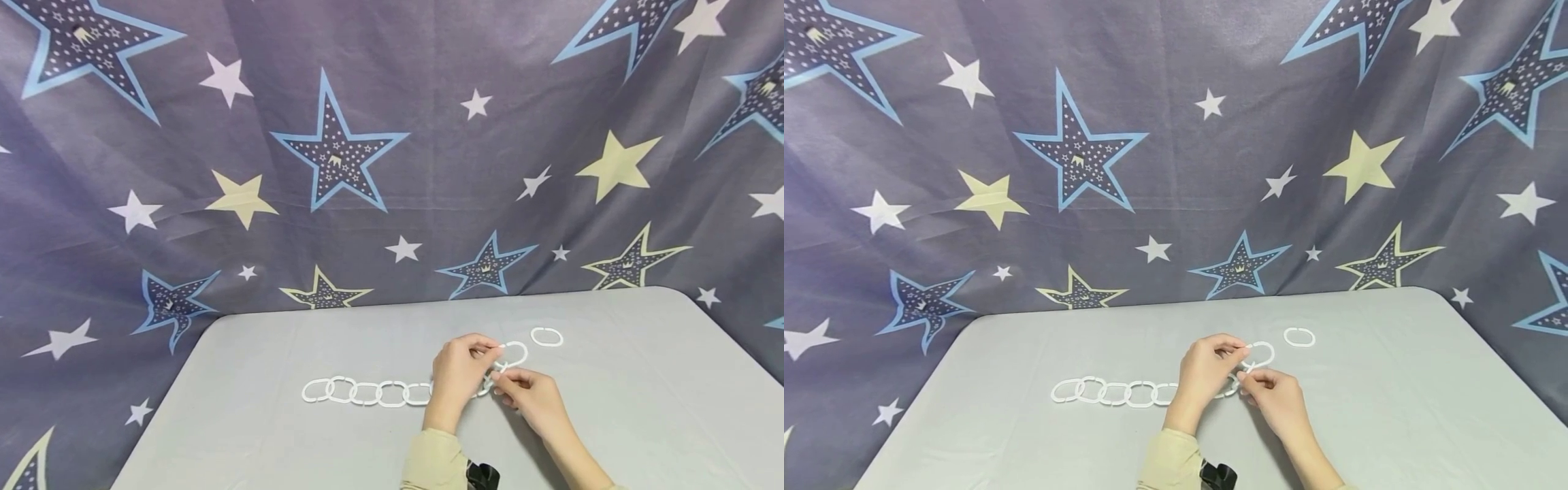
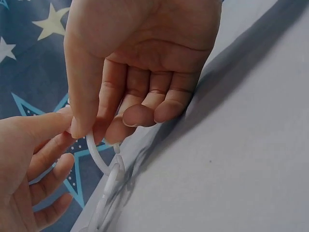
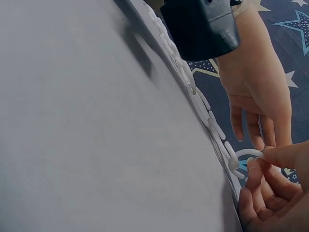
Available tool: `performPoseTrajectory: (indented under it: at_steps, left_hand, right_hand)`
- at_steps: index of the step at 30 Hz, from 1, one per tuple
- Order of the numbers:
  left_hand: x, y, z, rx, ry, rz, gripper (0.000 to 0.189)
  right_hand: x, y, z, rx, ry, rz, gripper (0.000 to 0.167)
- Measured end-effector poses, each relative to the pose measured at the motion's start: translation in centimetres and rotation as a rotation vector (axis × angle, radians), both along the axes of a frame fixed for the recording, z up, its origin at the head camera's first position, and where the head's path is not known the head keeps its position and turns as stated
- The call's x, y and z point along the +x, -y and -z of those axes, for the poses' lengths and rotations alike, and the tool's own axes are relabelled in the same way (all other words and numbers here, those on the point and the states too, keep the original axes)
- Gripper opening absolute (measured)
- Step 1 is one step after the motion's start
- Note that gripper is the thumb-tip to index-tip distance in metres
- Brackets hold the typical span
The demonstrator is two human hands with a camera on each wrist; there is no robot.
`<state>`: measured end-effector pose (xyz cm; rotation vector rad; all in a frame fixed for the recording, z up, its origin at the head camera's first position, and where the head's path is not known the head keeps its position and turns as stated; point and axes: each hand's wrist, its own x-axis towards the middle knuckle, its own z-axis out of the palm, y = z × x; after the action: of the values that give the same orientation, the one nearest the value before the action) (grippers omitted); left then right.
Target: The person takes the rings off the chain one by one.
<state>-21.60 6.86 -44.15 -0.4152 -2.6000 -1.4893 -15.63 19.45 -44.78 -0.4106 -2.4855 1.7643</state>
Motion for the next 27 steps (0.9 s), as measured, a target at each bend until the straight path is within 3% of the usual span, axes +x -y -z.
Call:
performPoseTrajectory:
  at_steps: [9,19,27]
  left_hand:
    - [-0.22,0.28,-0.1,-0.028,-0.011,-0.011,0.008]
    - [-0.55,0.6,0.33,-0.104,-0.076,0.018,0.01]
    - [-0.47,0.9,0.27,-0.13,-0.065,-0.006,0.01]
  right_hand:
    - [-0.12,0.0,-0.09,-0.008,0.008,-0.001,0.021]
    - [-0.29,-0.02,0.31,0.005,-0.002,-0.007,0.022]
    - [-0.19,-0.05,0.32,0.001,0.002,-0.007,0.022]
